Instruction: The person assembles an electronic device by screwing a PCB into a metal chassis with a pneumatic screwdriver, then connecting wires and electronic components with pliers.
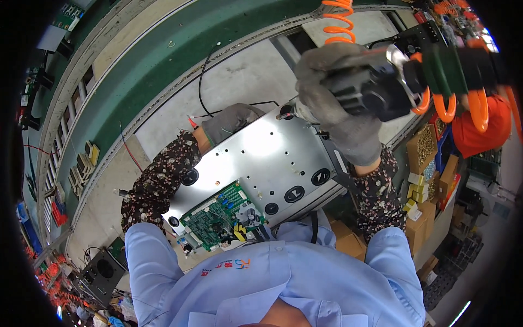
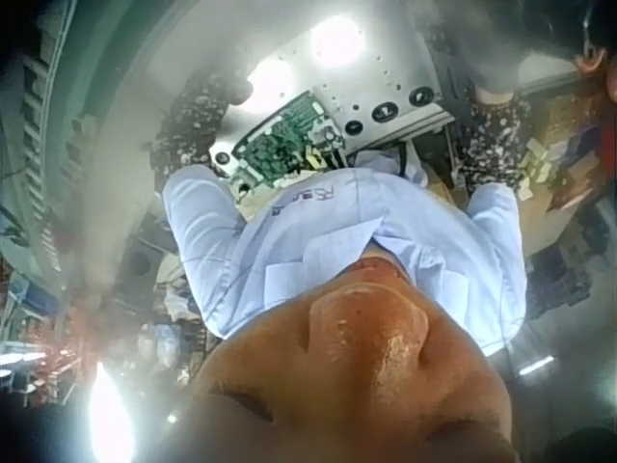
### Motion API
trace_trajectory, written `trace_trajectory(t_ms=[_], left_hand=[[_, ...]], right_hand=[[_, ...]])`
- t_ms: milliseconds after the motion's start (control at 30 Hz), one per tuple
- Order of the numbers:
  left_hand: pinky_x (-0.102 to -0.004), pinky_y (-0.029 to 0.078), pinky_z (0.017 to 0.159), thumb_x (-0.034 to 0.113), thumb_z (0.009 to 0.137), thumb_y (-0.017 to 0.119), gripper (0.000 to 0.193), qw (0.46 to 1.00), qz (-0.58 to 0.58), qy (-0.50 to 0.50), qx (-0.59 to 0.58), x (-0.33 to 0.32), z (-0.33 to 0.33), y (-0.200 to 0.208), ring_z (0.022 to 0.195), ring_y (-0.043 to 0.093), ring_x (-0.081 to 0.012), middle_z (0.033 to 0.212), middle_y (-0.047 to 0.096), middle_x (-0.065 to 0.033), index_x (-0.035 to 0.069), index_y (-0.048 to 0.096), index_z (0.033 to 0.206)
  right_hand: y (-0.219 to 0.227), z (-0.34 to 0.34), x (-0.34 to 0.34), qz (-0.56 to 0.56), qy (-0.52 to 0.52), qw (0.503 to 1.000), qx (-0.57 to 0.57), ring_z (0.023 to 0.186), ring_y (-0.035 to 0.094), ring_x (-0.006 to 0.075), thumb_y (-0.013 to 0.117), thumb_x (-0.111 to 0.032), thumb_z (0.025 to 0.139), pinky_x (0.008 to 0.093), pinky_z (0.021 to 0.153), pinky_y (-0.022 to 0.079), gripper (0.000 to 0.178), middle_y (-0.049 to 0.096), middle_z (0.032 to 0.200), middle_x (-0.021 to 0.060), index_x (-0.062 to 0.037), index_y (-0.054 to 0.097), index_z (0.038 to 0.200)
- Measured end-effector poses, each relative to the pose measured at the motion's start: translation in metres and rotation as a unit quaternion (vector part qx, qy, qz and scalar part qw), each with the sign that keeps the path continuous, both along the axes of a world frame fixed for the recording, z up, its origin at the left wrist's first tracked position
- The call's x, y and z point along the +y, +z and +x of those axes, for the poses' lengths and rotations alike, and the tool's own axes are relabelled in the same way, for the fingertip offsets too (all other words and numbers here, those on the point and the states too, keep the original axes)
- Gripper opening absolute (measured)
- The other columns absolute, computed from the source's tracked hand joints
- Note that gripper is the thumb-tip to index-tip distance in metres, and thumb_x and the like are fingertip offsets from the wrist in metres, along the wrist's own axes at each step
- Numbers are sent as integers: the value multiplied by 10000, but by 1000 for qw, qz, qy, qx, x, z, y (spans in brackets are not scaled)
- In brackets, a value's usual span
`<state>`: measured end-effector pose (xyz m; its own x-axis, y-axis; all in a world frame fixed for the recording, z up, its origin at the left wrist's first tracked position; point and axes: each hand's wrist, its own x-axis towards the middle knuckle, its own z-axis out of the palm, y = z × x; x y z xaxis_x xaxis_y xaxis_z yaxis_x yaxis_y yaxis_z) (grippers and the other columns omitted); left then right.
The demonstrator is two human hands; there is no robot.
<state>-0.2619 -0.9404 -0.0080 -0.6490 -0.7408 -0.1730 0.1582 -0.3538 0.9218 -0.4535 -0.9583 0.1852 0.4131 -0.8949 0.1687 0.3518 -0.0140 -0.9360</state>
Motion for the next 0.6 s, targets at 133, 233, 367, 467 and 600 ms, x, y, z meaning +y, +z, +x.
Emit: trace_trajectory(t_ms=[133, 233, 367, 467, 600], left_hand=[[-240, 450, 675, 65, 731, 537, 236, 991, -128, 5, -26, 1, -1, 8, 751, 556, -126, 902, 609, -133, -79, 593, 910], [-225, 456, 660, 58, 751, 521, 238, 998, -62, 4, -29, 0, -2, 15, 755, 565, -121, 914, 597, -139, -101, 575, 919], [-229, 458, 681, 55, 778, 504, 254, 995, 102, -10, -4, 0, 0, 19, 763, 566, -131, 924, 594, -142, -85, 553, 984], [-217, 465, 640, 71, 804, 513, 296, 995, 99, 29, 8, -4, -4, 33, 712, 567, -118, 884, 599, -117, -76, 504, 1061], [-197, 463, 571, 89, 809, 545, 335, 979, 183, 84, 27, -15, -1, 32, 653, 559, -92, 849, 600, -86, -78, 473, 1091]], right_hand=[[8, 10, 0, -1, -38, 997, 72, 650, 413, 116, 509, 12, 697, 243, 573, 382, 338, 431, 781, 59, -73, 399, 1005], [6, 10, -1, -70, 1, 992, 101, 659, 439, 96, 517, 13, 696, 228, 585, 398, 295, 464, 788, 43, -59, 427, 967], [3, 19, 2, -96, -68, 980, 158, 608, 498, 47, 530, 52, 679, 190, 528, 423, 203, 544, 758, 21, -7, 505, 872], [12, 22, 5, 26, -43, 994, 100, 598, 503, 50, 530, 50, 685, 196, 517, 428, 175, 551, 752, 25, -6, 520, 851], [6, 18, 6, -39, -33, 980, 191, 604, 508, 52, 533, 39, 700, 193, 526, 438, 163, 556, 765, 33, -6, 522, 856]])
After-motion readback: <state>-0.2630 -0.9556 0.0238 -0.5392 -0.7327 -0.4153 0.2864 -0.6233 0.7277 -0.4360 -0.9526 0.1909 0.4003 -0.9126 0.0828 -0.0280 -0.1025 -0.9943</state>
